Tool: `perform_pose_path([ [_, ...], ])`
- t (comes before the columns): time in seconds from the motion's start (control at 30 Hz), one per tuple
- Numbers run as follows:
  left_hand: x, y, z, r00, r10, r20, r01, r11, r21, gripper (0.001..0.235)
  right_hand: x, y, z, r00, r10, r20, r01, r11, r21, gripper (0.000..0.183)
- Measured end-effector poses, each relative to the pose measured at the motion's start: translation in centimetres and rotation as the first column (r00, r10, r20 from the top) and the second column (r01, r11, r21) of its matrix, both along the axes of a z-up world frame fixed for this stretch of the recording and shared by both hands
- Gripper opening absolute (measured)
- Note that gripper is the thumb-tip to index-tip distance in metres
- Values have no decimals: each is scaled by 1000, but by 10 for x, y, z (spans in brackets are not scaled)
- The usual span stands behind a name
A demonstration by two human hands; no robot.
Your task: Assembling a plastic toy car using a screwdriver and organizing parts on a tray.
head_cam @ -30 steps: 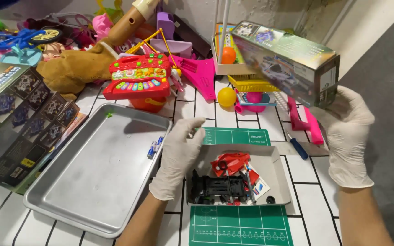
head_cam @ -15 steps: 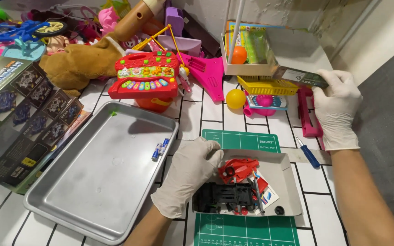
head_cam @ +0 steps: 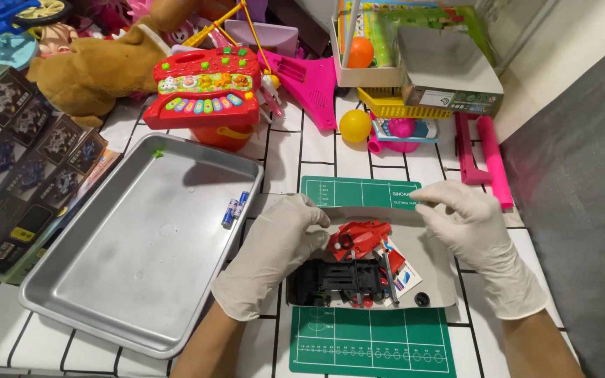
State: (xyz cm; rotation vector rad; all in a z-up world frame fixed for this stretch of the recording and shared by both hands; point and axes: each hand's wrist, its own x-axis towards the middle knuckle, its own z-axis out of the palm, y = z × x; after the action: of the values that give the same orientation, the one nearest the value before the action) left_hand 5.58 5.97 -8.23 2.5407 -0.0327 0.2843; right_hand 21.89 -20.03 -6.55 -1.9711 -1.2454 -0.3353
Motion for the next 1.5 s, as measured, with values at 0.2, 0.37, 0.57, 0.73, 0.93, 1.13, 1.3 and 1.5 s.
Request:
perform_pose_path([
  [0.2,-12,0,16,897,408,-168,-407,912,46,25,2,-9,-17,953,-285,-98,238,911,-338,48],
  [0.37,-15,0,20,758,462,-461,-466,878,113,34,0,-7,4,837,-516,-180,250,655,-713,34],
  [0.57,-9,7,12,787,454,-417,-534,840,-94,43,21,-12,-26,812,-523,-261,259,722,-642,24],
  [0.73,-10,0,40,739,465,-488,-621,750,-227,56,21,-16,-21,776,-568,-275,312,724,-616,24],
  [0.93,-14,7,20,887,304,-348,-442,779,-445,41,14,-19,-4,724,-545,-422,335,813,-475,18],
  [1.13,-20,-11,60,867,225,-445,-495,493,-716,75,5,-22,15,720,-492,-490,371,869,-328,19],
  [1.3,-31,-11,40,934,161,-319,-354,289,-890,34,-1,-19,11,745,-409,-527,352,912,-211,17],
  [1.5,-70,11,48,880,357,-313,-383,147,-912,34,-1,-19,-6,716,-93,-692,173,984,48,35],
])
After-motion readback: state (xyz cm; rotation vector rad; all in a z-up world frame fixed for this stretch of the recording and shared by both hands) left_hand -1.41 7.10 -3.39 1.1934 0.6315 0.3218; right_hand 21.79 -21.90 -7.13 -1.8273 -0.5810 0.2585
